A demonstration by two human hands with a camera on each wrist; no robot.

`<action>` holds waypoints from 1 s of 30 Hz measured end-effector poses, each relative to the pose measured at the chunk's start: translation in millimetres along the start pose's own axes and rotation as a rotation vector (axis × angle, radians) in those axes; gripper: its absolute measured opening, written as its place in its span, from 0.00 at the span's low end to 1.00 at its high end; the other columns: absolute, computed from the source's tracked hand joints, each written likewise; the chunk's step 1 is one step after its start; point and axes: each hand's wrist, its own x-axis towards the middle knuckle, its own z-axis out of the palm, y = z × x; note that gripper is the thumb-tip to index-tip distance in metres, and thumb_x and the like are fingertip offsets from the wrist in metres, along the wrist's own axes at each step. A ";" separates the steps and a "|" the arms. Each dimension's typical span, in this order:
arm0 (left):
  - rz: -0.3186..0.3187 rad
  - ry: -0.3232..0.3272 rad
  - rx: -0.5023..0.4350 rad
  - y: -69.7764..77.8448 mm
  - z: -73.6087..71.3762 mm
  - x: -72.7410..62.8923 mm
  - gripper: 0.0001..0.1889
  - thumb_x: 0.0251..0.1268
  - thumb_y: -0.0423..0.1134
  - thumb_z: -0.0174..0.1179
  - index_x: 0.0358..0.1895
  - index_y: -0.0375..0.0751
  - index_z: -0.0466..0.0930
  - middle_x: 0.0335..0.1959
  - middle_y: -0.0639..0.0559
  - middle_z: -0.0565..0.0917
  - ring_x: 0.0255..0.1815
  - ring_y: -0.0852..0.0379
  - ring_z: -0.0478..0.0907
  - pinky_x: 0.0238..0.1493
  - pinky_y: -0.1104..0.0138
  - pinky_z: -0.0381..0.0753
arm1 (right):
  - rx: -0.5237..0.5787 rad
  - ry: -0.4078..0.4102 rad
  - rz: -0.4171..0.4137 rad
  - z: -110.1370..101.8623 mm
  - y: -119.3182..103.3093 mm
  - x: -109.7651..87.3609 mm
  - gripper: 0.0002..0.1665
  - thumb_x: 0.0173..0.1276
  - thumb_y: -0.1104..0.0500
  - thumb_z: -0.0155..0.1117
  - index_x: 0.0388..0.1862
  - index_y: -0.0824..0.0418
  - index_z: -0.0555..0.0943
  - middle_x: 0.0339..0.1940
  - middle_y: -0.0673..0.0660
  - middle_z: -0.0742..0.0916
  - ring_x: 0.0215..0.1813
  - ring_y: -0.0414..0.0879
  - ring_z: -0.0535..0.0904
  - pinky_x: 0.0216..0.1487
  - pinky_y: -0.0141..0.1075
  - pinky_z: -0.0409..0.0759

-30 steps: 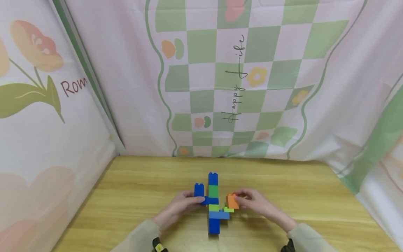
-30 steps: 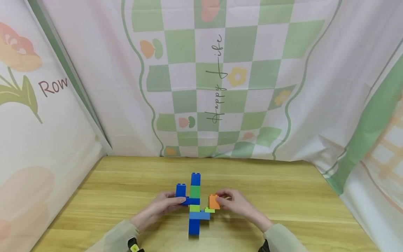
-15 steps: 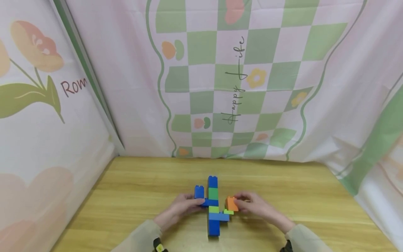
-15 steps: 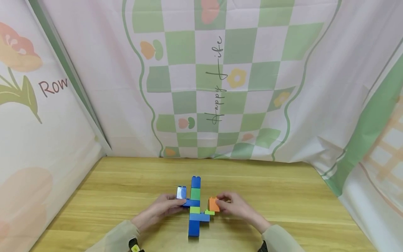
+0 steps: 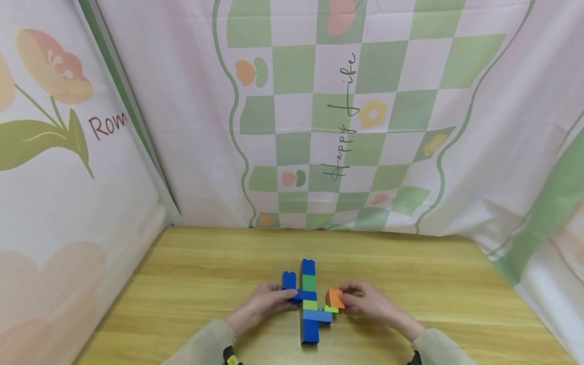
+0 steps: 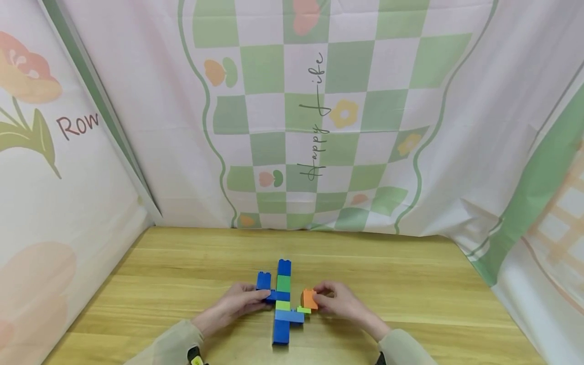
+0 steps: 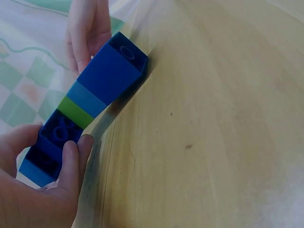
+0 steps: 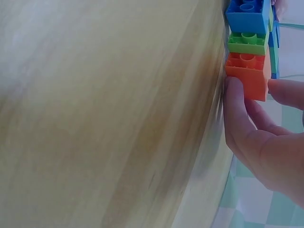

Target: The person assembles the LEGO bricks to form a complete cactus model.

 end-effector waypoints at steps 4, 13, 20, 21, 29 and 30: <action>-0.015 -0.004 0.003 0.9 0.1 -1.4 0.23 0.64 0.37 0.67 0.56 0.25 0.77 0.47 0.38 0.87 0.45 0.52 0.88 0.52 0.65 0.87 | 0.004 0.001 0.004 0.3 0.1 -0.1 0.24 0.73 0.58 0.60 0.57 0.77 0.75 0.50 0.68 0.83 0.47 0.48 0.84 0.43 0.38 0.89; 0.005 0.042 0.218 5.0 0.3 -1.0 0.33 0.64 0.44 0.67 0.61 0.23 0.66 0.44 0.37 0.84 0.33 0.57 0.86 0.45 0.62 0.88 | 0.017 -0.004 0.006 0.2 -1.6 -0.1 0.23 0.72 0.59 0.60 0.56 0.77 0.75 0.50 0.68 0.84 0.47 0.48 0.83 0.43 0.39 0.89; 0.103 0.056 0.575 12.2 -0.8 -2.6 0.31 0.67 0.52 0.62 0.59 0.27 0.69 0.31 0.47 0.83 0.26 0.56 0.82 0.31 0.63 0.84 | 0.016 0.001 0.005 0.3 -1.4 -0.6 0.23 0.72 0.59 0.61 0.56 0.77 0.75 0.50 0.68 0.84 0.47 0.48 0.83 0.43 0.39 0.89; 0.111 0.063 0.602 12.7 -0.6 -2.5 0.31 0.67 0.52 0.62 0.58 0.27 0.70 0.29 0.48 0.83 0.25 0.57 0.81 0.28 0.65 0.82 | 0.016 0.001 0.007 0.4 -1.5 -0.8 0.23 0.72 0.59 0.61 0.56 0.77 0.75 0.50 0.68 0.84 0.47 0.48 0.83 0.43 0.39 0.89; 0.223 0.098 0.771 15.9 0.7 -4.3 0.19 0.67 0.53 0.61 0.36 0.38 0.75 0.15 0.57 0.71 0.14 0.62 0.65 0.15 0.73 0.61 | -0.004 0.009 0.018 0.9 -3.3 -1.1 0.23 0.72 0.58 0.61 0.56 0.76 0.75 0.51 0.68 0.84 0.46 0.48 0.84 0.44 0.38 0.89; 0.237 0.105 0.792 15.8 1.2 -4.8 0.19 0.68 0.53 0.61 0.33 0.40 0.74 0.15 0.58 0.70 0.14 0.62 0.64 0.15 0.73 0.61 | -0.010 0.012 0.017 1.1 -3.2 -1.1 0.23 0.72 0.58 0.61 0.56 0.75 0.75 0.51 0.67 0.84 0.46 0.48 0.84 0.43 0.38 0.88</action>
